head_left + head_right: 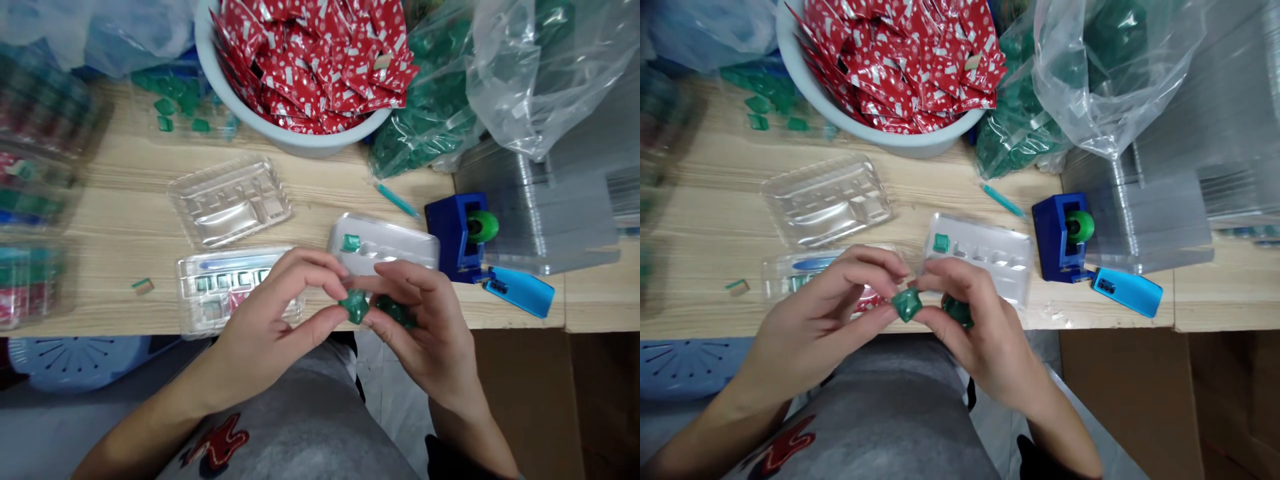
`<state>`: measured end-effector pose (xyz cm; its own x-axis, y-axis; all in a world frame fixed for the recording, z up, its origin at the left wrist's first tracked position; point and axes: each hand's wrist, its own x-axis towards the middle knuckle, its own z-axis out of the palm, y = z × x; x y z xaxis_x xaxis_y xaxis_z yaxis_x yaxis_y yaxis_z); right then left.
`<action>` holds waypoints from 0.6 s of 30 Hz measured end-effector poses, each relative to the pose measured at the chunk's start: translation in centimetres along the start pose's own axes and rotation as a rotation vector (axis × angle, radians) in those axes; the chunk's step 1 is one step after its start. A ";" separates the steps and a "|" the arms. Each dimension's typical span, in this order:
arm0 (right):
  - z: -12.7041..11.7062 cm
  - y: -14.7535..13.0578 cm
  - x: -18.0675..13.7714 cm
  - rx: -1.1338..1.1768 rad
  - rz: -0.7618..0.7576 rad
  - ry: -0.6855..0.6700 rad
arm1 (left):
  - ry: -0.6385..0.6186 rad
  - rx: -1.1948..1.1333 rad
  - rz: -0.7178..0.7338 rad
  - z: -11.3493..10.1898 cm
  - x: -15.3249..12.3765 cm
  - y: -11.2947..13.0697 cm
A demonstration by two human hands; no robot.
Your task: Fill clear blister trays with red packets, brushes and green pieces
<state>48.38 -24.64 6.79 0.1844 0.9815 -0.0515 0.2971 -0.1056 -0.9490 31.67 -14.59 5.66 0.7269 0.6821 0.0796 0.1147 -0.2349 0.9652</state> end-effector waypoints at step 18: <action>2.0 0.7 1.0 -0.474 -0.418 0.171 | 0.179 0.078 -0.055 0.3 -0.2 0.1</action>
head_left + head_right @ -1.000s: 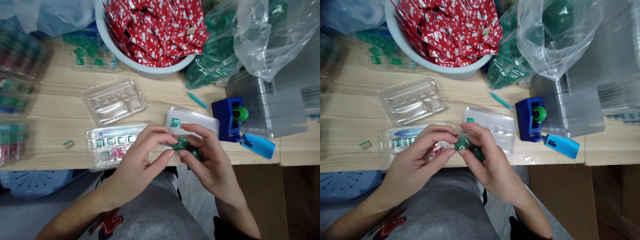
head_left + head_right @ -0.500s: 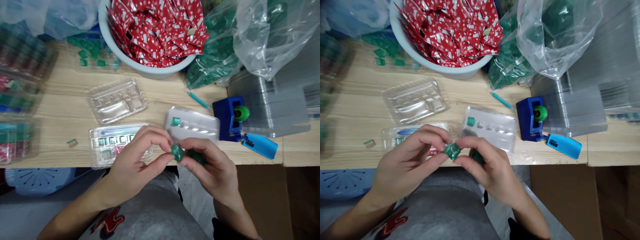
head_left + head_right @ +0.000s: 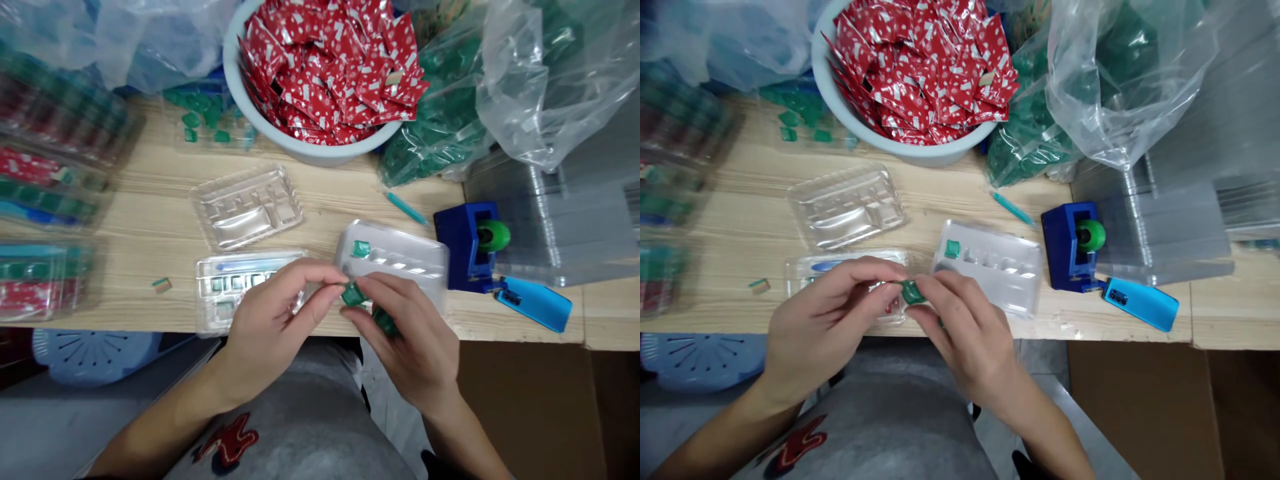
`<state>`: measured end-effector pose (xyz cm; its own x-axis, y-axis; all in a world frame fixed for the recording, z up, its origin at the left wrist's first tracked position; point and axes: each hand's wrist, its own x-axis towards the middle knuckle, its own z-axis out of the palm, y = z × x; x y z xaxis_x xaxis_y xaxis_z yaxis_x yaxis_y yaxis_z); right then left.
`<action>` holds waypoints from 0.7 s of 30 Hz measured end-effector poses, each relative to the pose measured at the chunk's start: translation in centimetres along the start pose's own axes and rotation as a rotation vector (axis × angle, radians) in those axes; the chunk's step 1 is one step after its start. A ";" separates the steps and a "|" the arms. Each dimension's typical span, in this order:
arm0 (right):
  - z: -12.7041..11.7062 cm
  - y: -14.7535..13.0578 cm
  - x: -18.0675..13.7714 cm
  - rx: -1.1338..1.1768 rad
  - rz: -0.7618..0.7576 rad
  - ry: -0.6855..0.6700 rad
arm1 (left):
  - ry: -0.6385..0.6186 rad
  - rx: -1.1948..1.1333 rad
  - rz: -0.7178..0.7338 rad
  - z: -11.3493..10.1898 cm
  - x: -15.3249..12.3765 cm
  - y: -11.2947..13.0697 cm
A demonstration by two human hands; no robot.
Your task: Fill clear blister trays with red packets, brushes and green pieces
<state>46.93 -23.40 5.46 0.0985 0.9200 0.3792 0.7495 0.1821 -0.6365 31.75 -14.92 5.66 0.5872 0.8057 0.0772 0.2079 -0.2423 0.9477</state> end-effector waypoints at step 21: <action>0.5 -2.0 1.5 0.422 0.280 0.038 | 0.310 -0.493 -0.093 -0.3 0.9 0.7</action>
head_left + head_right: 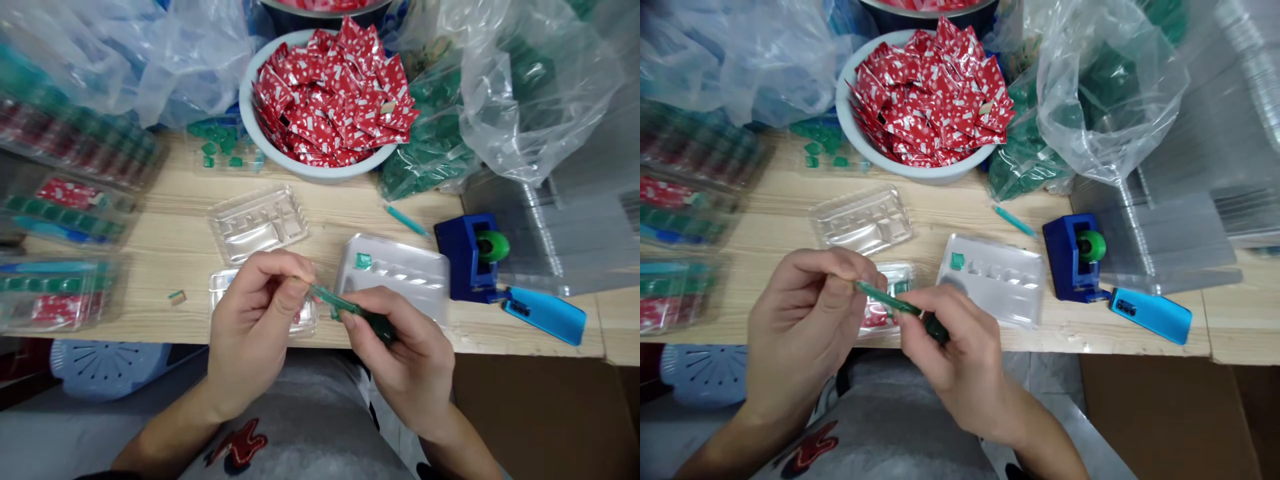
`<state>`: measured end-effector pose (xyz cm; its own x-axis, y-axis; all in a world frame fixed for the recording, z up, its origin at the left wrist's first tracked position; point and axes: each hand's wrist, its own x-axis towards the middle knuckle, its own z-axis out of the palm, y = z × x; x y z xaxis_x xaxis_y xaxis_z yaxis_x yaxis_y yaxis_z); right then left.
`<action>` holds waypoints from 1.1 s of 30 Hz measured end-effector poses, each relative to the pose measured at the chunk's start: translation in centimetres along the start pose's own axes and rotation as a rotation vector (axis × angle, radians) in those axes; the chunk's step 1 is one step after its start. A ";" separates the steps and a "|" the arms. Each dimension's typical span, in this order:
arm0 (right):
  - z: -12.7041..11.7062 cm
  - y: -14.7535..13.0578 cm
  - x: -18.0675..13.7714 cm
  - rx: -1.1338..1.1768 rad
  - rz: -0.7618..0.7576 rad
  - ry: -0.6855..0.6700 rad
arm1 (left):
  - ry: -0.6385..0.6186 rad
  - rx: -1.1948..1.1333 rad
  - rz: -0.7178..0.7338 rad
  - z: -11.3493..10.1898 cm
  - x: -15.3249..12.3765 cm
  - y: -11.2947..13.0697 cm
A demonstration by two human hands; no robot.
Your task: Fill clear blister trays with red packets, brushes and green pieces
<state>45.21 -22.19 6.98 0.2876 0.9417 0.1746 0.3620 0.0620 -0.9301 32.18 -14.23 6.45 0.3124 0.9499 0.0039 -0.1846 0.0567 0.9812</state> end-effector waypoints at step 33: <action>-0.5 0.8 0.2 0.987 0.518 -0.052 | -0.602 0.777 0.731 -0.8 3.3 1.2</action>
<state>45.98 -22.07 6.48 0.1534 0.9412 -0.3010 -0.6606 -0.1289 -0.7396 32.23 -10.78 7.52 0.7874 0.3758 0.4887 0.0437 -0.8248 0.5638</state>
